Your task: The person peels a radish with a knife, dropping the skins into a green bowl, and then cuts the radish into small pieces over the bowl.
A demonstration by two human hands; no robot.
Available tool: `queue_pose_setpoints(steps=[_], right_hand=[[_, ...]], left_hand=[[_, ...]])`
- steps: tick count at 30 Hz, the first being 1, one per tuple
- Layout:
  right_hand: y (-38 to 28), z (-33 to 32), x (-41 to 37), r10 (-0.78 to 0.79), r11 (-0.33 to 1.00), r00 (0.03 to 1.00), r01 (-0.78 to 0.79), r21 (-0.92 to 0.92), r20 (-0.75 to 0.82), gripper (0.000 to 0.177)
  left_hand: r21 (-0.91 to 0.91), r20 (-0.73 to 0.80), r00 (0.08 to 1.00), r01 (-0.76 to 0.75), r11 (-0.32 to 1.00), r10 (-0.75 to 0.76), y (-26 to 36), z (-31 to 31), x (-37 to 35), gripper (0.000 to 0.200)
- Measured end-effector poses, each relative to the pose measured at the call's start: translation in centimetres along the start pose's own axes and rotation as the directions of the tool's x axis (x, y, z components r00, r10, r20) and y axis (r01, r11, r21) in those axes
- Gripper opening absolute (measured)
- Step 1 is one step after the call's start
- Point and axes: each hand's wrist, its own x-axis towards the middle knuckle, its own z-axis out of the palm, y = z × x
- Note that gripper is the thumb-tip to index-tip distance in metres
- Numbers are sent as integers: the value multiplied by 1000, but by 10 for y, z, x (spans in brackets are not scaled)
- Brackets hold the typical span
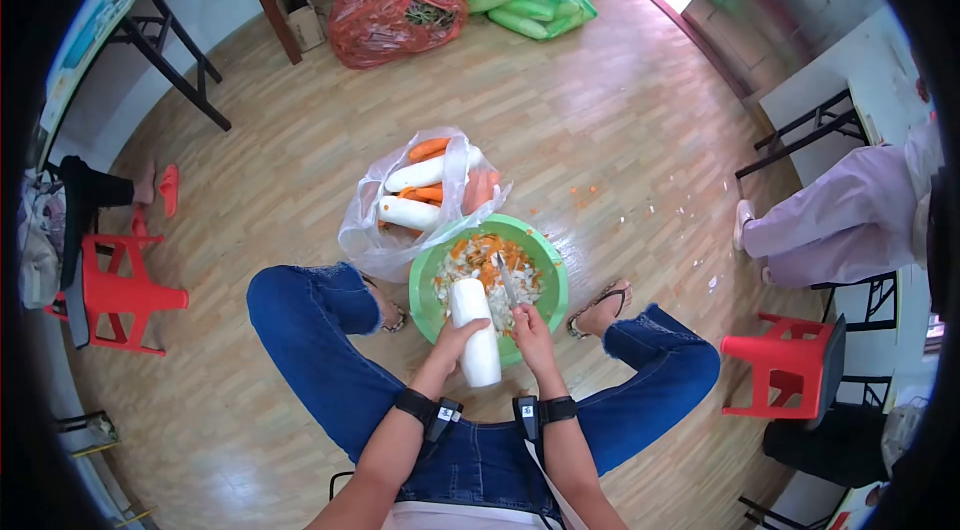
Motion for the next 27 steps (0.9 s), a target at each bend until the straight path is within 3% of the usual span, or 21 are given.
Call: queue_pose_setpoints(steps=[2, 5, 7, 8, 11, 13, 17, 19, 23, 25, 27], right_hand=[[-4, 0, -4, -64, 998, 995, 64, 2, -71, 22], [-7, -6, -8, -127, 990, 991, 128, -54, 38, 22], [-9, -10, -10, -186, 931, 970, 225, -288, 154, 17], [-9, -12, -9, -185, 931, 971, 222, -288, 151, 17], [-6, -20, -2, -158, 889, 986, 162, -429, 45, 23], [0, -21, 4, -231, 818, 972, 167, -551, -49, 25], [6, -18, 5, -168, 896, 976, 94, -434, -136, 28], [-20, -17, -6, -76, 963, 994, 93, -254, 76, 28], [4, -20, 2, -139, 918, 988, 153, -366, 65, 31], [12, -27, 9, -107, 771, 994, 73, -633, -17, 33], [11, -23, 10, -75, 843, 996, 37, -537, -49, 34]], left_hand=[[-145, 21, 988, 156, 977, -155, 7, 3, -1, 58], [-140, 79, 981, 189, 972, -179, 1, 1, 3, 58], [-118, 122, 976, 195, 974, -181, 2, 0, -1, 58], [-97, 165, 969, 199, 975, -181, 3, 0, -3, 58], [-53, 209, 942, 277, 959, -261, 11, 3, -10, 52], [-88, 249, 920, 334, 939, -304, 6, 2, -7, 49], [-227, 265, 915, 367, 902, -305, 9, -1, -9, 47], [-271, 309, 898, 398, 877, -312, 9, -5, -8, 48], [-291, 371, 868, 447, 846, -331, 16, -5, -15, 47], [-265, 400, 860, 439, 859, -316, 19, -2, -18, 49], [-248, 419, 859, 421, 873, -295, 29, 1, -22, 50]])
